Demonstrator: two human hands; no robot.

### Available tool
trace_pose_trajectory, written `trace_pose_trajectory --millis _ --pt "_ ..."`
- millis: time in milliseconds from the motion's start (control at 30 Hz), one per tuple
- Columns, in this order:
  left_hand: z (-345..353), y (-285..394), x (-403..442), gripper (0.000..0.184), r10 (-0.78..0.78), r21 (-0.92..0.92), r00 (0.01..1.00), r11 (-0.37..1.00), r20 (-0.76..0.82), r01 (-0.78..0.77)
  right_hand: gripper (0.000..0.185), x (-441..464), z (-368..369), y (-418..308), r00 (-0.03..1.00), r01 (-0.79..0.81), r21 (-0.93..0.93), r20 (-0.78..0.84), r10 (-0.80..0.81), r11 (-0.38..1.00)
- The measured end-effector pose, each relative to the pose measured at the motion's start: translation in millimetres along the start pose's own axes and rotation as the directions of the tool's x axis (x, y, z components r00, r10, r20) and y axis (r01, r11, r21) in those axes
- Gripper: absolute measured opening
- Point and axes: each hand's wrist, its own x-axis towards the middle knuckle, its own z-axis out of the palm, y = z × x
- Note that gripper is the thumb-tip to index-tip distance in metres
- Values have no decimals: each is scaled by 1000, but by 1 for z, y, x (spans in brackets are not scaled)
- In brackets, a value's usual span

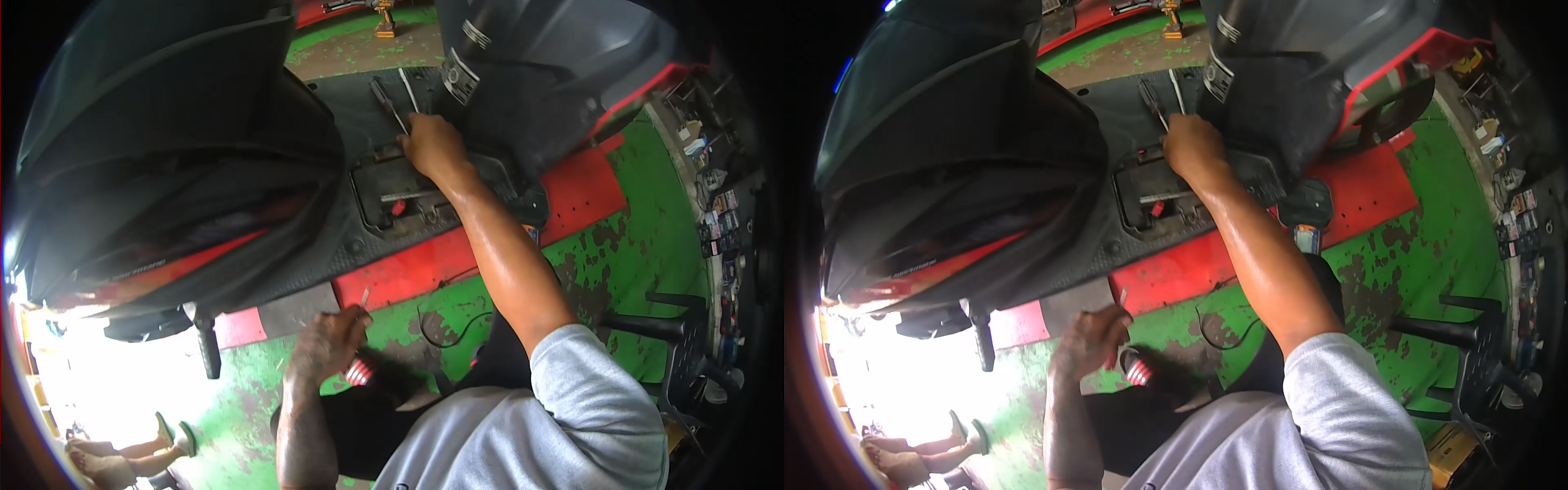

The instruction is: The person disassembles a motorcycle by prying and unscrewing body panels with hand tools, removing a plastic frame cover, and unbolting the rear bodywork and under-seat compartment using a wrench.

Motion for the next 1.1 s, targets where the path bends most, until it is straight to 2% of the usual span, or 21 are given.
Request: trace_pose_trajectory --millis 33,100,133,200,233,267,300,367,500,567,600,633,667,733,767,800,867,933,1000,1067,1100 --pt "0 7 1 28 -12 0 1000 1000 3 12 26 2 -8 5 1000 0 8 10 0 1000" --pt "10 10 12 25 128 -225 988 964 -86 -144 28 0 -29 11 996 38 180 75 -52 983" --pt "21 7 26 25 123 -219 988 965 -98 -141 28 0 -37 14 996 47 190 70 -61 981" --pt "56 -12 67 23 488 67 824 869 -289 -491 24 -10 -48 26 979 139 401 81 -186 905" --pt "70 -22 91 22 514 125 809 857 -284 -500 24 -18 -54 29 978 150 413 74 -197 899" --pt "82 -31 113 21 540 184 796 841 -272 -508 23 -32 -61 31 971 103 565 123 -207 818" --pt "97 -38 133 21 539 197 797 842 -273 -502 22 -46 -66 34 960 45 697 167 -223 715" --pt "125 -51 168 22 327 627 898 776 -294 -77 14 -76 -72 37 959 19 772 165 -229 635" --pt "158 -85 202 24 409 793 832 607 -375 59 12 -111 -48 53 933 -139 937 232 -274 319" --pt "146 -58 169 32 351 714 826 694 -440 86 12 -112 -35 55 926 -160 960 227 -302 230" --pt "128 -42 149 32 343 717 827 690 -445 100 13 -110 -29 53 934 -151 983 177 -310 105" --pt "97 -21 125 36 178 484 960 874 -218 -52 13 -108 -23 50 943 -140 990 126 -308 -23" --pt "63 6 98 40 87 171 993 980 74 -99 13 -104 -17 45 944 -138 990 120 -308 -39" --pt "-4 82 28 46 159 -103 980 984 122 -147 14 -91 -3 28 972 -38 986 -1 -235 -160" --pt "-24 78 19 47 229 -224 970 944 -79 -241 12 -84 5 18 979 20 976 -63 -192 -217" --pt "-37 78 12 49 265 -321 922 879 -282 -351 12 -77 11 5 981 23 974 -66 -185 -227" --pt "-76 146 -2 55 394 8 658 861 -641 -508 10 -62 18 -17 986 139 952 -160 -55 -273" --pt "-104 182 18 60 592 329 433 773 -679 -542 12 -52 20 -29 976 200 957 -213 -37 -211" --pt "-114 208 46 59 651 408 457 747 -605 -524 14 -49 20 -27 963 263 953 -268 -14 -149" --pt "-103 228 67 58 704 485 483 709 -520 -511 22 -49 24 -16 973 229 912 -206 -104 341" --pt "-93 234 78 56 637 384 643 771 -426 -508 22 -51 34 -13 974 227 914 -207 -95 336"
